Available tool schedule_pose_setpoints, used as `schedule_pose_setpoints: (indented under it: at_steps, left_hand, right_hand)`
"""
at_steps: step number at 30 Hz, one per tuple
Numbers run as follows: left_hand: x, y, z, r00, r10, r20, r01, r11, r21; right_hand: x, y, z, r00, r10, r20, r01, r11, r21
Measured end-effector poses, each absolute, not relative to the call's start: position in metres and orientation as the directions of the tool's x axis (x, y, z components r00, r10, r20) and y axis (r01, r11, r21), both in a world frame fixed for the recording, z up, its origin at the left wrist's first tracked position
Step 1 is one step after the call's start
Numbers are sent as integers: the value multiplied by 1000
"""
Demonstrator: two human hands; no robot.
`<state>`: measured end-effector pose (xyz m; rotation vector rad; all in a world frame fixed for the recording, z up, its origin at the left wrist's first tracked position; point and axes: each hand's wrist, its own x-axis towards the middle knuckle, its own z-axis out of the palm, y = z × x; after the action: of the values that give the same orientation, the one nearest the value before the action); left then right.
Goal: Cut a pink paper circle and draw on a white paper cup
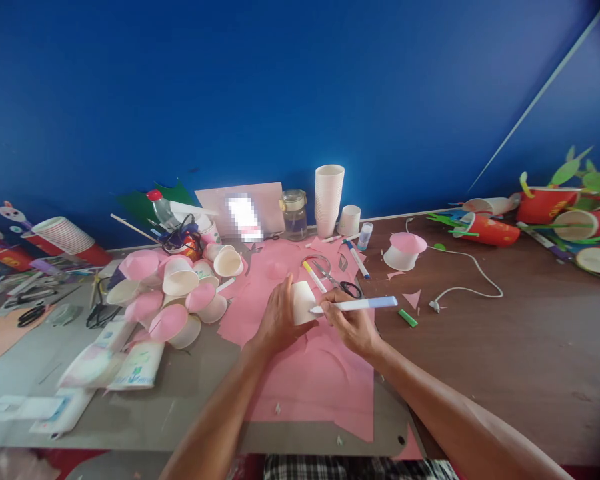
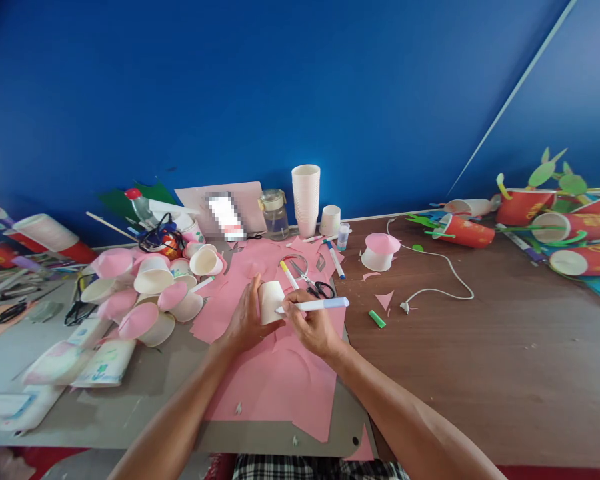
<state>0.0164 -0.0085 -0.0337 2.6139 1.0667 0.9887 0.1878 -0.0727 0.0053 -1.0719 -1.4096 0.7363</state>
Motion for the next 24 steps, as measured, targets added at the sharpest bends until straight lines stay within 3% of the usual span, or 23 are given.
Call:
schedule_pose_setpoints:
  at_steps: [24]
  left_hand:
    - [16,-9,-34,543,638,546,575,-756,312]
  right_hand:
    - [189,-73,6,65,919,390,194,371,-908]
